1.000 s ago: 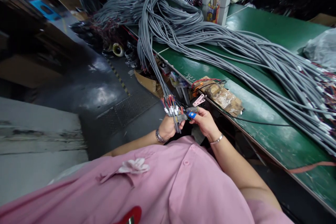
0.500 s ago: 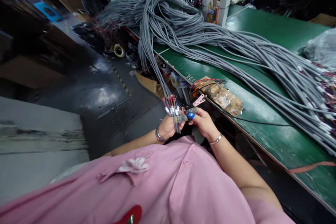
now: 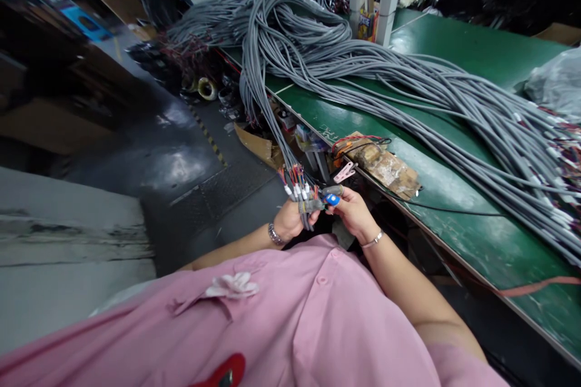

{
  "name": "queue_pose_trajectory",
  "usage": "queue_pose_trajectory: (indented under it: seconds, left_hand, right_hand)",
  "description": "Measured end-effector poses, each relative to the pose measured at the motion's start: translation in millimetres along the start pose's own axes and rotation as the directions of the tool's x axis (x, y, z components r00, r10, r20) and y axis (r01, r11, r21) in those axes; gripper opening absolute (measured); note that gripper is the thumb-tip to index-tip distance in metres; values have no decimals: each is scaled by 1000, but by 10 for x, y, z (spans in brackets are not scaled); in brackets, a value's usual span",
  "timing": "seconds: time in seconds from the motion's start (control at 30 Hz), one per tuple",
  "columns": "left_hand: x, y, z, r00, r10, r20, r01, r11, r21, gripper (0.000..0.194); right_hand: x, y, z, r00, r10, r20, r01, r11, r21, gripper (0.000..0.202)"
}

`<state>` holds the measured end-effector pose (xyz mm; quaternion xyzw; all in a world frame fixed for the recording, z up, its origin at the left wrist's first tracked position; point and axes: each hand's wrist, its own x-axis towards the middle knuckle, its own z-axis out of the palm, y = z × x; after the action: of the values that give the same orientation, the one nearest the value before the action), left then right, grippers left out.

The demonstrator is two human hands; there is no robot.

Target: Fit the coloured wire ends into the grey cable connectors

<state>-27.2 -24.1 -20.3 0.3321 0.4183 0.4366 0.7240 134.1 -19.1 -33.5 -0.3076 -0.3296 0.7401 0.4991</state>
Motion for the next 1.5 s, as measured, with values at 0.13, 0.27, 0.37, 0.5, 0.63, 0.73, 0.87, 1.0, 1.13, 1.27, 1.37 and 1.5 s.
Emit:
queue_pose_trajectory:
  seconds: [0.13, 0.27, 0.37, 0.5, 0.63, 0.73, 0.87, 1.0, 1.13, 1.27, 1.37, 1.5]
  left_hand:
    - [0, -18, -44, 996, -42, 80, 38, 998, 43, 27]
    - [-3, -25, -61, 991, -70, 116, 56, 991, 118, 29]
    - [-8, -26, -47, 999, -30, 41, 26, 995, 97, 27]
    - [-20, -25, -1, 996, 42, -72, -38, 998, 56, 25]
    - [-33, -30, 55, 988, 74, -133, -67, 996, 55, 26]
    - [-39, -40, 86, 988, 84, -128, -73, 993, 88, 26]
    - [-40, -38, 108, 987, 88, -132, -76, 993, 92, 25]
    - [-49, 14, 130, 986, 93, -138, -85, 994, 62, 26]
    - [-54, 79, 170, 989, 95, -110, -90, 995, 53, 25]
    - [-15, 107, 236, 993, 78, -87, -75, 996, 38, 23]
    - [46, 126, 287, 995, 56, -77, -56, 998, 0, 23]
    - [125, 161, 325, 998, 37, -58, -39, 998, -40, 23]
  right_hand:
    - [51, 5, 0, 993, 67, 96, -72, 996, 45, 20]
    - [80, -48, 19, 989, 87, 122, -87, 996, -10, 20]
    - [70, -69, -2, 995, 78, 58, -80, 997, 25, 19]
    - [6, -64, -72, 994, 93, -60, -87, 992, 94, 26]
    - [-78, -71, -47, 991, 101, -83, -104, 994, -32, 30]
    - [-111, -89, 44, 993, 69, -98, -83, 984, -155, 23]
    - [-105, -87, 131, 987, -7, -159, -31, 972, -234, 19]
    - [-73, -36, 58, 971, -31, -236, -3, 990, -141, 18]
    - [-5, -41, -125, 936, -48, -350, 61, 998, 27, 23]
    - [109, -164, -217, 959, 63, -276, -23, 989, 145, 41]
    - [192, -232, -194, 981, 65, -185, -49, 995, 91, 41]
    - [243, -183, -126, 930, -221, -292, 184, 972, -147, 36]
